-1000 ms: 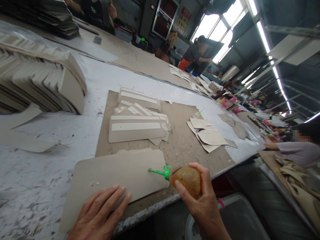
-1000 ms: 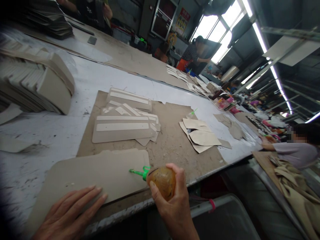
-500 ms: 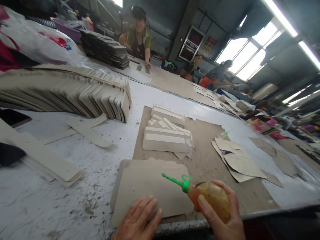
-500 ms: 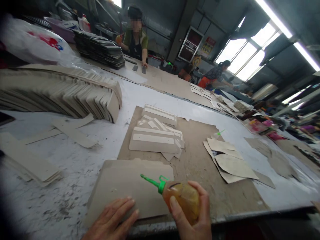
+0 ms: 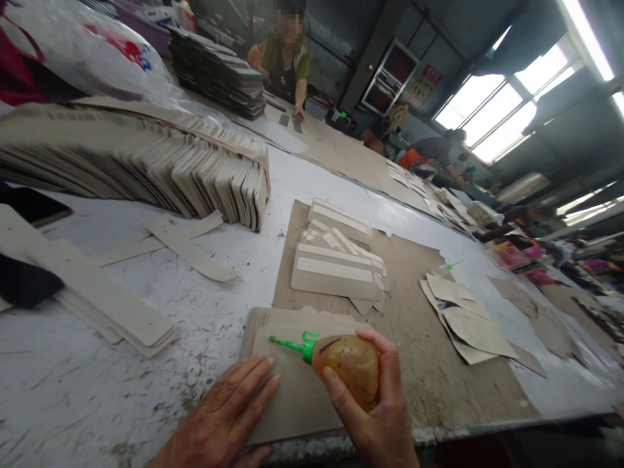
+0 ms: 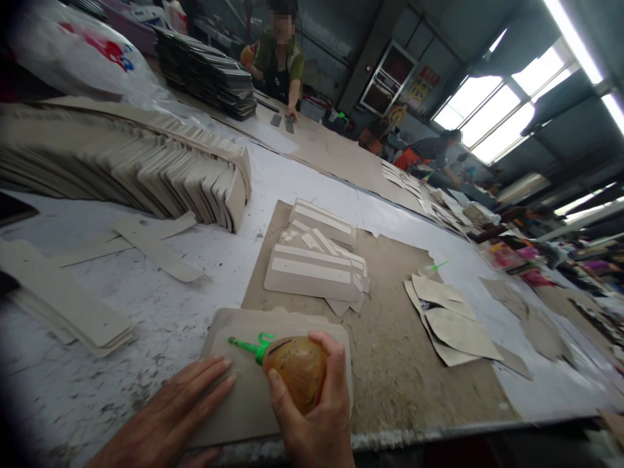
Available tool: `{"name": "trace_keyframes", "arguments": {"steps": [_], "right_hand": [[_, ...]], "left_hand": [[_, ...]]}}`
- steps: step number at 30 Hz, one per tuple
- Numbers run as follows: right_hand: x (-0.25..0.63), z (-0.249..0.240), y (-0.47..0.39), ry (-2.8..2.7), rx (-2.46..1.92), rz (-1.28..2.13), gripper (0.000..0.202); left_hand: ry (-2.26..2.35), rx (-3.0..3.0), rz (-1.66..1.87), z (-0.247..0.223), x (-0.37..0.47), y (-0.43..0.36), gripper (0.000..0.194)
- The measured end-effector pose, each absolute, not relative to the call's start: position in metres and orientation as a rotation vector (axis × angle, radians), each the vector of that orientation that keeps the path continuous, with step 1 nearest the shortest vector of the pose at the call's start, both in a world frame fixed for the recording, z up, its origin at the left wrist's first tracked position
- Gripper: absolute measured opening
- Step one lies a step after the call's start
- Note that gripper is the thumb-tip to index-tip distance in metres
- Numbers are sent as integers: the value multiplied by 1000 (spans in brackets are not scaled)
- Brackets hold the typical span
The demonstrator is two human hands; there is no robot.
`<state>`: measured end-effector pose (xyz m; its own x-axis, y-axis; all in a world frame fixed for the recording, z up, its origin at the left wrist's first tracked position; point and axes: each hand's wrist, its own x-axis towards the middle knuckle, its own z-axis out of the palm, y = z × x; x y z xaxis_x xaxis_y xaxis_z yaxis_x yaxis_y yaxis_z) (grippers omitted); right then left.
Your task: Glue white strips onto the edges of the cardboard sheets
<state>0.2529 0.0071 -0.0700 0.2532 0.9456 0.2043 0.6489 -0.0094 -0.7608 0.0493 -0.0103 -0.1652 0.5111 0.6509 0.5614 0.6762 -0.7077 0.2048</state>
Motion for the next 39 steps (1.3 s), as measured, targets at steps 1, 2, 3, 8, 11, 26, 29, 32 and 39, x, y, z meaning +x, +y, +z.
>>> {"name": "trace_keyframes", "arguments": {"steps": [1, 2, 3, 8, 11, 26, 29, 32, 39], "right_hand": [[251, -70, 8, -1494, -1726, 470, 48], [249, -70, 9, -1511, -1714, 470, 48], [248, -70, 10, -1526, -1706, 468, 47], [249, -67, 10, -1577, -1711, 411, 46], [253, -65, 9, -1612, -1718, 360, 45], [281, -57, 3, -1584, -1806, 298, 45], [286, -55, 2, -1571, -1827, 291, 44], [292, -53, 1, -1563, -1837, 274, 43], [314, -53, -2, -1515, -1886, 237, 43]], "left_hand": [[-1180, -2690, -984, -167, 50, -10, 50], [-1180, -2690, -994, -168, 50, -9, 50], [-1185, -2691, -1000, -169, 50, -8, 51], [-1172, -2712, -1011, -170, 48, -7, 52], [-1172, -2713, -995, -170, 47, -7, 52], [-1205, -2716, -1104, -179, 49, -5, 46], [-1178, -2724, -1129, -180, 50, -4, 45], [-1160, -2723, -1144, -181, 51, -2, 44], [-1113, -2728, -1192, -187, 52, 3, 58]]}}
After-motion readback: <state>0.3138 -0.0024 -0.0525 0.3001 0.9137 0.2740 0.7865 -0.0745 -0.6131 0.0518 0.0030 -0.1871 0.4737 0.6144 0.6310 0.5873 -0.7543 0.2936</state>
